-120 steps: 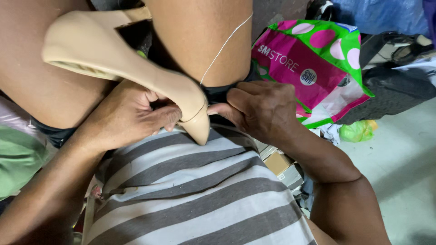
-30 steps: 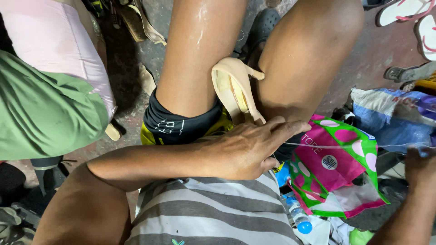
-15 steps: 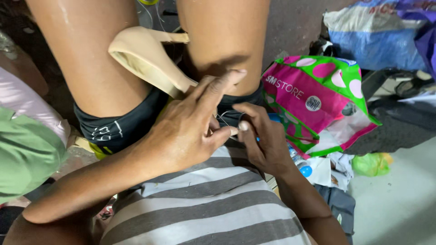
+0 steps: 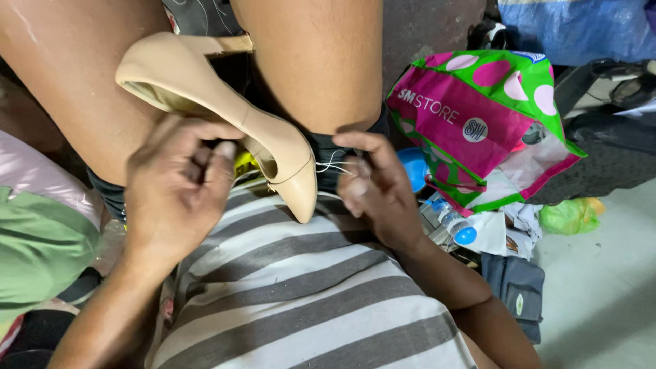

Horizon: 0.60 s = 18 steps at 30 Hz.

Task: The person stitches the upper part of a beige high-heeled shoe using a needle and white thread while holding the shoe in their lap.

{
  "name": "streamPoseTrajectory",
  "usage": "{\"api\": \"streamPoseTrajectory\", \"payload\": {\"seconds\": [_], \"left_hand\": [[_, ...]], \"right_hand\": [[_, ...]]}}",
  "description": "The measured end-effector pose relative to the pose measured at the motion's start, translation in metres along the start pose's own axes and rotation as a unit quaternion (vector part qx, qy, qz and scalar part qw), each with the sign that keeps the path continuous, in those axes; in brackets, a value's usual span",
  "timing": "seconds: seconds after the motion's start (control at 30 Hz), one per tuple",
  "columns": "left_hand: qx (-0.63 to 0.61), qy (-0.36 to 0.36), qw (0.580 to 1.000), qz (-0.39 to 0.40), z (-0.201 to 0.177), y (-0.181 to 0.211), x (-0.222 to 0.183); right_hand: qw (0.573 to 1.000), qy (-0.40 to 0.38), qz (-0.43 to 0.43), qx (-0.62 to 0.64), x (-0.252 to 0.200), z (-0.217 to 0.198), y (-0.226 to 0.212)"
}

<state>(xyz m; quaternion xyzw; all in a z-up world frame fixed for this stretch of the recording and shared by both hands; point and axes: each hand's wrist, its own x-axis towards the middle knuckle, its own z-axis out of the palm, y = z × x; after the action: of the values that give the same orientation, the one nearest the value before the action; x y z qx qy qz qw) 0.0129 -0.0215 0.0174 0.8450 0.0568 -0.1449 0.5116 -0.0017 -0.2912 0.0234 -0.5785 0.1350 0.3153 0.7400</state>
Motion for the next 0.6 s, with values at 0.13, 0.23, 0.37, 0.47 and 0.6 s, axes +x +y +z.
{"api": "streamPoseTrajectory", "payload": {"seconds": [0.13,0.23,0.37,0.47,0.6], "left_hand": [[0.066,-0.169,0.982,-0.046,0.013,-0.005,0.007],[-0.046,-0.125,0.977,0.166,0.017,-0.007,0.017],[-0.079,-0.121,0.987,0.072,0.025,-0.012,0.013],[-0.092,-0.056,0.992,0.059,0.03,-0.025,0.005],[-0.111,0.119,0.986,0.023,-0.015,-0.046,-0.031]], "right_hand": [[0.991,-0.033,-0.019,-0.128,0.007,0.023,0.001],[0.984,-0.013,0.002,-0.18,0.016,0.031,-0.002],[0.987,-0.009,0.018,-0.16,0.017,0.031,-0.001],[0.99,-0.023,0.006,-0.142,0.021,0.03,0.002],[0.992,-0.028,0.013,-0.12,0.017,0.032,0.005]]}}
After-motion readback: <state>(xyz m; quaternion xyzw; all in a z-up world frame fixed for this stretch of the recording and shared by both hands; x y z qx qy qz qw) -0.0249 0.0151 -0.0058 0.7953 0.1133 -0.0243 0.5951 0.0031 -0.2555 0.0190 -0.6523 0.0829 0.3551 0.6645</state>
